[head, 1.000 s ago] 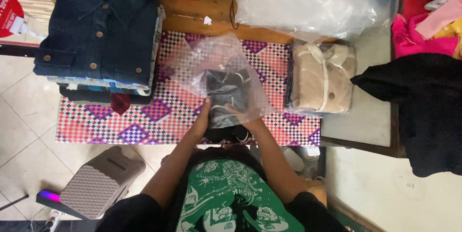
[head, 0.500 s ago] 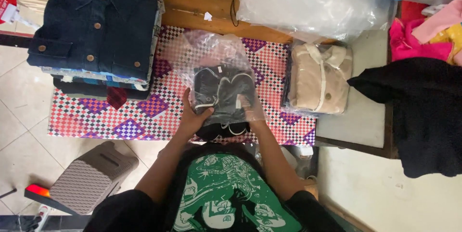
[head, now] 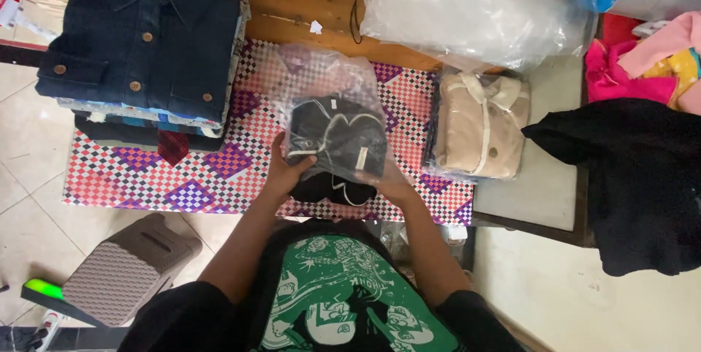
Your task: The person is folding different items of clothing and carefully placing them into clear plastic bags, likely for shipping or inventory storage.
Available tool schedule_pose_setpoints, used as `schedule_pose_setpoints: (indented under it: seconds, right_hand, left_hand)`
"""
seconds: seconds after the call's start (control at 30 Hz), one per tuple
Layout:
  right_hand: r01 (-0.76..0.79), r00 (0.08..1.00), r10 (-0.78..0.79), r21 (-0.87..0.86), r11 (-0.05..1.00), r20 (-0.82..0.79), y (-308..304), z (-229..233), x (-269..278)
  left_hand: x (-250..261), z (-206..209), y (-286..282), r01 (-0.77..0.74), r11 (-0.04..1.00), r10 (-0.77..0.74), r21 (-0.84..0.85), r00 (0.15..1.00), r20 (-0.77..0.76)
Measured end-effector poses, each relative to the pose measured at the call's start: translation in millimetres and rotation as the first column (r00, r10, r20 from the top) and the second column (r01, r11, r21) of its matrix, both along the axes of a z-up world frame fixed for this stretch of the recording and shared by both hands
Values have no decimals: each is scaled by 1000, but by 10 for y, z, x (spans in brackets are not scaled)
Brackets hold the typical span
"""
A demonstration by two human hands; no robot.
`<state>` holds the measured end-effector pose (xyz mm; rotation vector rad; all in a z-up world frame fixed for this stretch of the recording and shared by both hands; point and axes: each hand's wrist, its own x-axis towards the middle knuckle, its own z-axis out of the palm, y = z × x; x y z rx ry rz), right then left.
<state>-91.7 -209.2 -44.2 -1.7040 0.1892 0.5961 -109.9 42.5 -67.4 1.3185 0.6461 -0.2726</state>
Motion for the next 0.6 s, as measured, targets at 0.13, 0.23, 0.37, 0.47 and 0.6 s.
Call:
schedule_pose_setpoints:
  seconds: [0.13,0.23,0.37,0.47,0.6]
  right_hand:
    - [-231,971,230,5,973,70,-473,-546,-108]
    - [-298,937,308,-78,951,164,-372,-272,-211]
    - [188,981,-186,-33,982,56,-197,-184,-206]
    - [449,891,-453,178,876,-21,-113,-292,-175]
    - [280,902,-193,-181,943,386,-179,-475,-181]
  left_hand:
    - [52,120,117,9,1000,-9,27,1000,-9]
    - [88,37,107,12,998,-9,62,999,-49]
    - [55,155,54,91,994,-89,56,995,-47]
    - [18,154,-2,82,996,-81,27,996,-23]
    - [-43,28,-38,27,995,-36,95,995,94]
